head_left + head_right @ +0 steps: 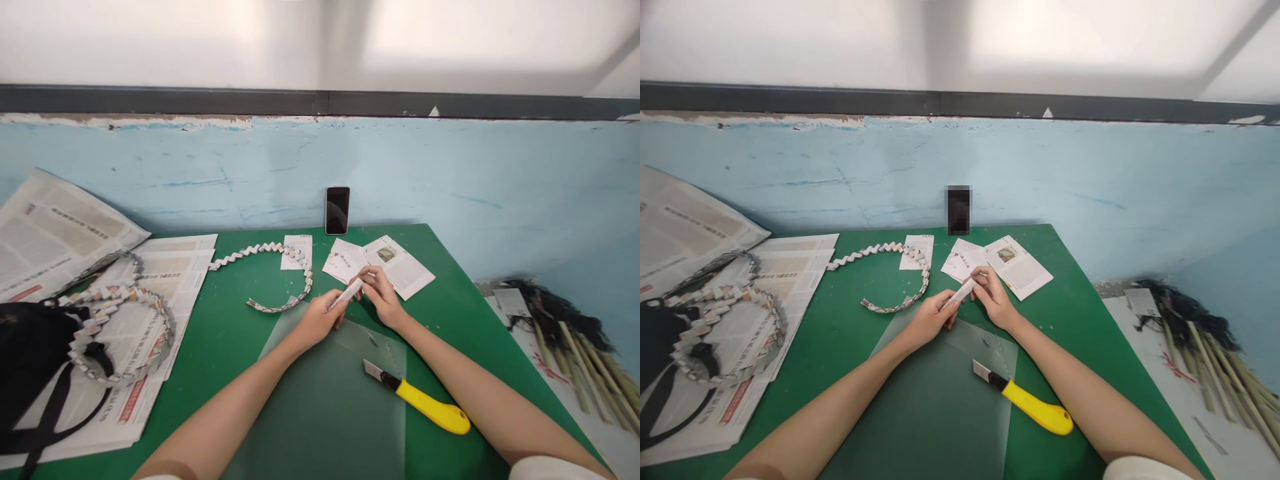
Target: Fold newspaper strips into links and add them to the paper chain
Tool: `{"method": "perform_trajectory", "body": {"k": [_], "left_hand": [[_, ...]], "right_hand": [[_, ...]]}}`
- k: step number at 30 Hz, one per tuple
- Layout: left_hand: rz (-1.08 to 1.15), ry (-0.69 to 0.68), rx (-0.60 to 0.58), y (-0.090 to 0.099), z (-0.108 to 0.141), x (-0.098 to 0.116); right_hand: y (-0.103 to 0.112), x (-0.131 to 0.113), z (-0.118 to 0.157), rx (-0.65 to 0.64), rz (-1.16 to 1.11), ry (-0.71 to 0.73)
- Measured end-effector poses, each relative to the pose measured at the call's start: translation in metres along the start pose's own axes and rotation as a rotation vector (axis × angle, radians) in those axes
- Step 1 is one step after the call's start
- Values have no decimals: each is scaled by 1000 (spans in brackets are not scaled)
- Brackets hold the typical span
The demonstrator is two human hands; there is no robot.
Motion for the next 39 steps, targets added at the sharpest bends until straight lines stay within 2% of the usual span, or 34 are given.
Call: {"method": "perform_trajectory", "body": {"k": [6,11,17,32,39], "left_hand": [[35,-5,-1,0,-2,-4],[40,-9,-10,0,-2,-4],[75,2,-19,-2,-2,-5],[75,-1,5,0,-2,-4],[101,-13,10,0,-2,-3]], "right_hand": [[0,12,-3,-37,30,-115],[1,10,-6,-43,89,-124],[5,15,-5,9,69,-151],[11,13,-2,72,115,-114],[6,10,-4,-4,58,-124]]}}
Point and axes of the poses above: each hand's wrist, its own z-axis away from the middle knuckle, its own y-axis out of the back of the hand, x = y × z, the point moved 9 cm from there along -z, towards the middle knuckle, and after that the axes turned 10 degrees about -x, right-handed, at the moved point
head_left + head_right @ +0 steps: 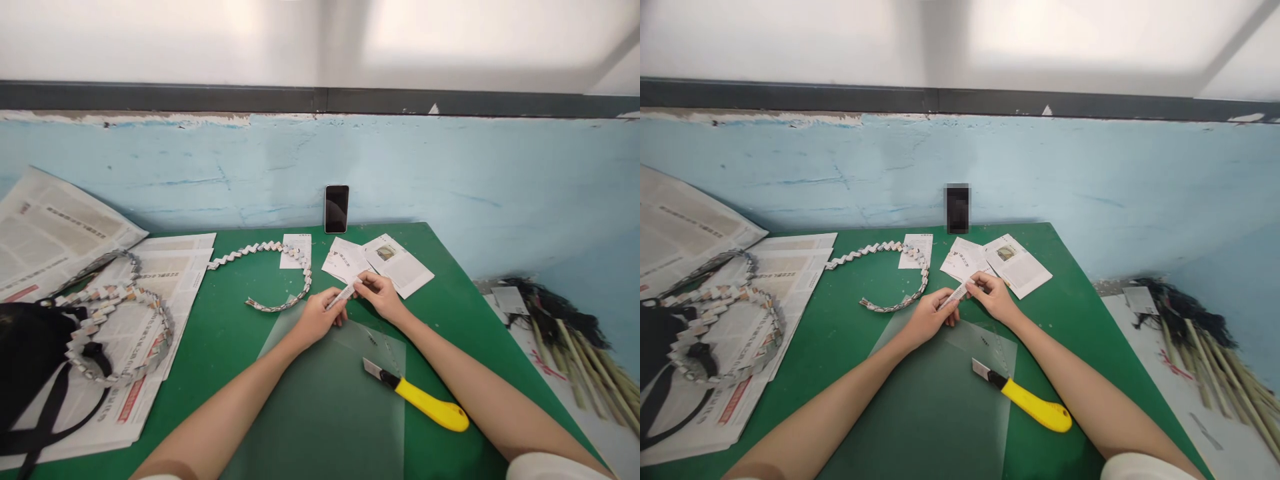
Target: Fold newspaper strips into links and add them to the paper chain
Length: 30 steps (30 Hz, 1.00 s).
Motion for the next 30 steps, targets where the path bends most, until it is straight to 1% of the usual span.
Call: {"method": "perform_trajectory", "body": {"k": [9,15,17,24,27,30], "left_hand": [[-9,-2,17,2,0,-1],[32,27,39,3,-2,-11],[52,29,35,2,-3,-14],[54,23,38,1,-2,-10],[84,28,45,1,-1,-11],[147,34,80,5,-2,-15]], "right_hand": [[5,1,0,68,28,-10],[17,-4,4,223,6,3],[19,-4,5,258,10,13],[32,-1,13,391,46,33],[31,-2,12,379,59,33],[22,-6,11,315,53,86]]}}
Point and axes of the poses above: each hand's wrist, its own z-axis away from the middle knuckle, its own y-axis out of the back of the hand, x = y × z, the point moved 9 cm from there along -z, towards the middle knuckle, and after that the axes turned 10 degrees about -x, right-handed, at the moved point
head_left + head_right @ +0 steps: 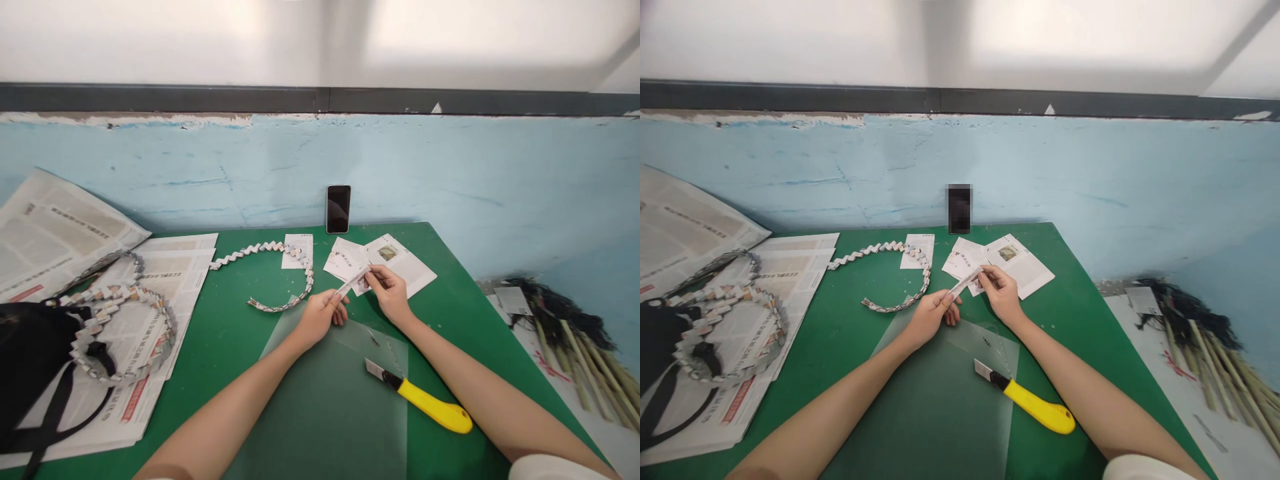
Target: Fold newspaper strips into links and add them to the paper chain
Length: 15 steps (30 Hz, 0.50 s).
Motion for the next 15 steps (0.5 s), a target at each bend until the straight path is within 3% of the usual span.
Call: {"method": "perform_trajectory", "body": {"k": [3,6,11,15], "left_hand": [[74,-14,32,7,-1,0],[118,-35,46,13,-1,4],[74,-48,-44,9,-1,10],[25,-32,-71,4,-1,10]], "right_hand": [[-13,-10,3,-120,7,110],[-32,-24,8,-317,167,215],[-65,-38,18,-678,446,320],[-64,-36,17,-648,484,311]]}}
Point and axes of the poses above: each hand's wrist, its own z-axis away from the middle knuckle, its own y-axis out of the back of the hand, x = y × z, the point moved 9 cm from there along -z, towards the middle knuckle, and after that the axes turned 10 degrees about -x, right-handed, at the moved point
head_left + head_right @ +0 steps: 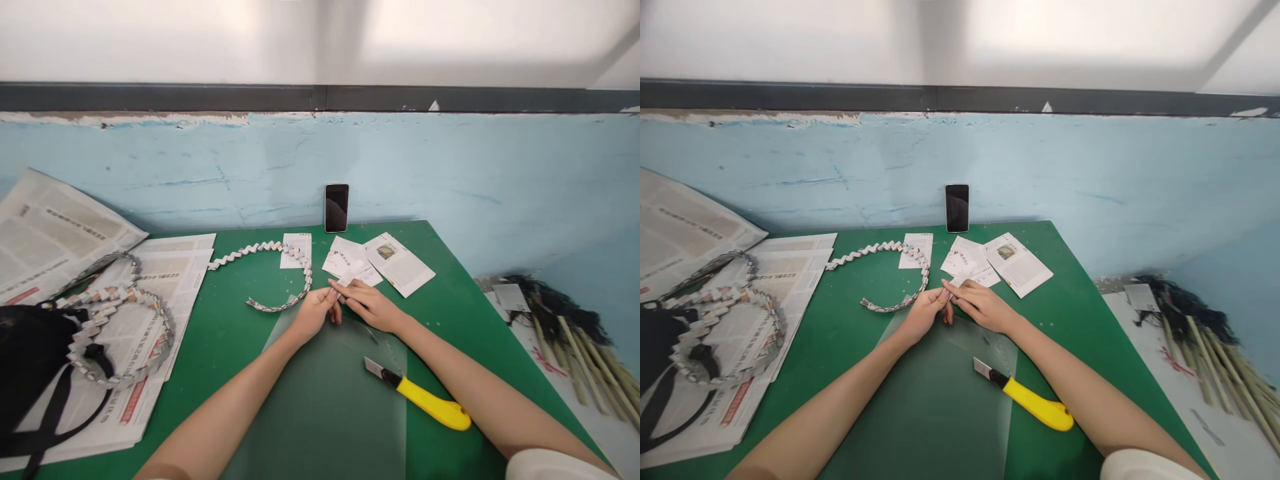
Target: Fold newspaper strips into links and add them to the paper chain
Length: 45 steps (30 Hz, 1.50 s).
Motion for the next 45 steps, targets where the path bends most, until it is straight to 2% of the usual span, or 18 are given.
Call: {"method": "perform_trajectory", "body": {"k": [4,8,13,17,19,24,26,31,33,45], "left_hand": [[7,15,-5,-2,0,0],[10,35,-7,-2,0,-2],[12,41,3,-1,0,-6],[1,41,16,0,0,-5],[-6,47,14,-1,0,-5],[-73,55,0,-5,1,-1],[-74,46,22,-4,1,1],[40,-23,229,12,6,9],[76,-38,272,16,7,9],[42,-44,208,12,8,10]], "right_hand": [[13,11,7,199,-44,-60],[27,28,16,397,-130,-214],[33,55,30,593,-287,-408],[34,72,36,697,-462,-444],[32,74,34,675,-531,-426],[23,69,22,502,-680,-361],[24,69,22,501,-677,-378],[25,74,22,529,-680,-383],[24,75,21,522,-684,-373],[20,82,23,504,-815,-354]]}}
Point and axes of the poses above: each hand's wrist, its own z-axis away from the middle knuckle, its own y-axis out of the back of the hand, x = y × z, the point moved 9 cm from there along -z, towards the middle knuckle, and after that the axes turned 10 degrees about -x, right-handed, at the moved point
